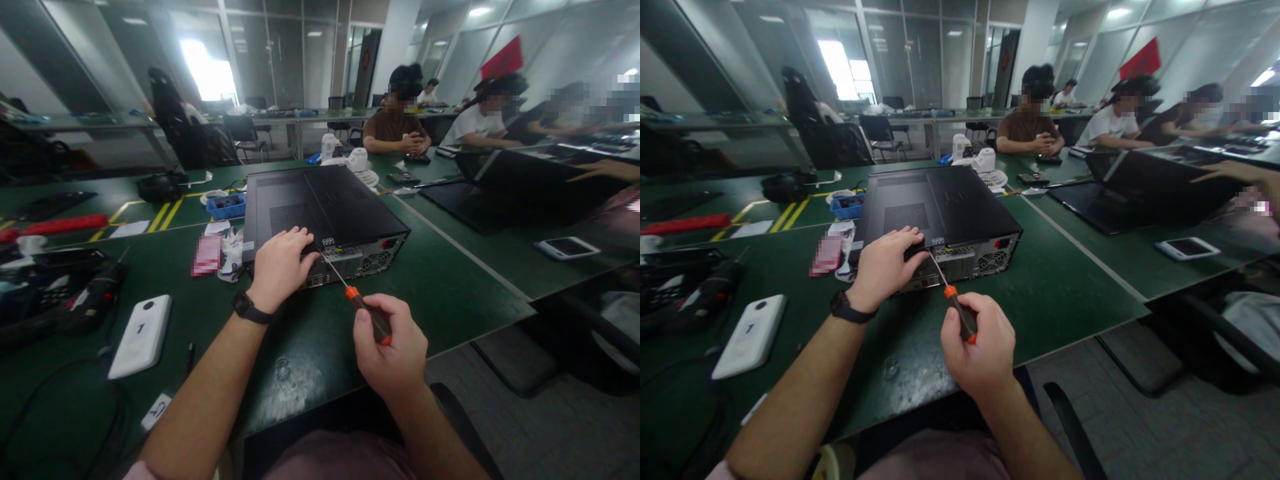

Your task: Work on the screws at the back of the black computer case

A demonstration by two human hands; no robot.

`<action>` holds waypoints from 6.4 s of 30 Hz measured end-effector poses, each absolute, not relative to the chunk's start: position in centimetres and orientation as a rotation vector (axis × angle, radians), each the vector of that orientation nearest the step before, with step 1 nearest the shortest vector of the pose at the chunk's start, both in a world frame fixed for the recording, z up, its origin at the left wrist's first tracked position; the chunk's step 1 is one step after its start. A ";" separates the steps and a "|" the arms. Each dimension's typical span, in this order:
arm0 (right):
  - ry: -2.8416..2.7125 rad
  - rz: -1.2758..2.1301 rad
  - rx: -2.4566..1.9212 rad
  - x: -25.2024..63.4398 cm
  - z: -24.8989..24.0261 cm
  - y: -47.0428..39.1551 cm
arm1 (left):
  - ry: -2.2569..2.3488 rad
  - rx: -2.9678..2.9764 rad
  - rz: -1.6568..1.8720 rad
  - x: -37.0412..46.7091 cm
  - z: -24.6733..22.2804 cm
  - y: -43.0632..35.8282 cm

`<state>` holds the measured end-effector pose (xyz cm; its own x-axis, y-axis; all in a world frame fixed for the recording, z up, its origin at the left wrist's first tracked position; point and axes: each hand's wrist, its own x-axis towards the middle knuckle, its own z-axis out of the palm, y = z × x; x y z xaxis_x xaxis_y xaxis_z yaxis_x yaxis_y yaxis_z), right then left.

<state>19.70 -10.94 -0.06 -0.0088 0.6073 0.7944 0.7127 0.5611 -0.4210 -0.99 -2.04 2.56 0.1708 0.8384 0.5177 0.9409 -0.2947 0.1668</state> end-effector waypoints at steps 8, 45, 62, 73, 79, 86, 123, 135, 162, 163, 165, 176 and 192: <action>-1.664 -0.171 -1.095 19.6 -0.3 -10.8 | -1.763 -2.250 -0.813 -0.9 2.6 -2.2; -1.692 -0.095 -1.125 19.9 -0.3 -11.3 | -1.734 -2.251 -0.790 -1.1 2.6 -2.3; -1.749 -0.092 -1.054 19.8 -0.5 -11.3 | -1.733 -2.242 -0.783 -1.0 2.6 -2.3; -1.693 -0.123 -1.161 19.9 -0.6 -11.2 | -1.694 -2.235 -0.795 -1.0 2.5 -2.3; -1.723 -0.157 -1.118 19.5 -0.5 -11.3 | -1.694 -2.225 -0.804 -0.9 2.5 -2.4; -1.681 -0.143 -1.138 19.7 -0.5 -11.2 | -1.700 -2.235 -0.816 -1.0 2.5 -2.3; -1.702 -0.135 -1.097 19.6 -0.3 -11.2 | -1.700 -2.227 -0.815 -1.0 2.4 -2.3; -1.705 -0.104 -1.144 19.6 -0.2 -11.5 | -1.714 -2.226 -0.803 -1.0 2.6 -2.4; -1.671 -0.023 -1.166 19.6 -0.6 -11.7 | -1.708 -2.237 -0.802 -1.0 2.7 -2.5; -1.672 -0.039 -1.156 19.6 -0.6 -11.7 | -1.715 -2.234 -0.800 -1.0 2.7 -2.4; -1.671 -0.068 -1.144 19.5 -0.6 -11.7 | -1.724 -2.229 -0.801 -1.0 2.6 -2.4; -1.642 -0.085 -1.165 19.6 -0.7 -11.5 | -1.706 -2.236 -0.822 -1.0 2.6 -2.4; -1.658 0.030 -1.105 19.9 -0.8 -11.6 | -1.705 -2.243 -0.811 -1.1 2.5 -2.3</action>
<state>19.89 -11.61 -0.84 0.0241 0.6642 0.7471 0.6363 0.5662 -0.5239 -1.07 -2.26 2.51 0.1797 0.8227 0.5393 0.9376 -0.3091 0.1590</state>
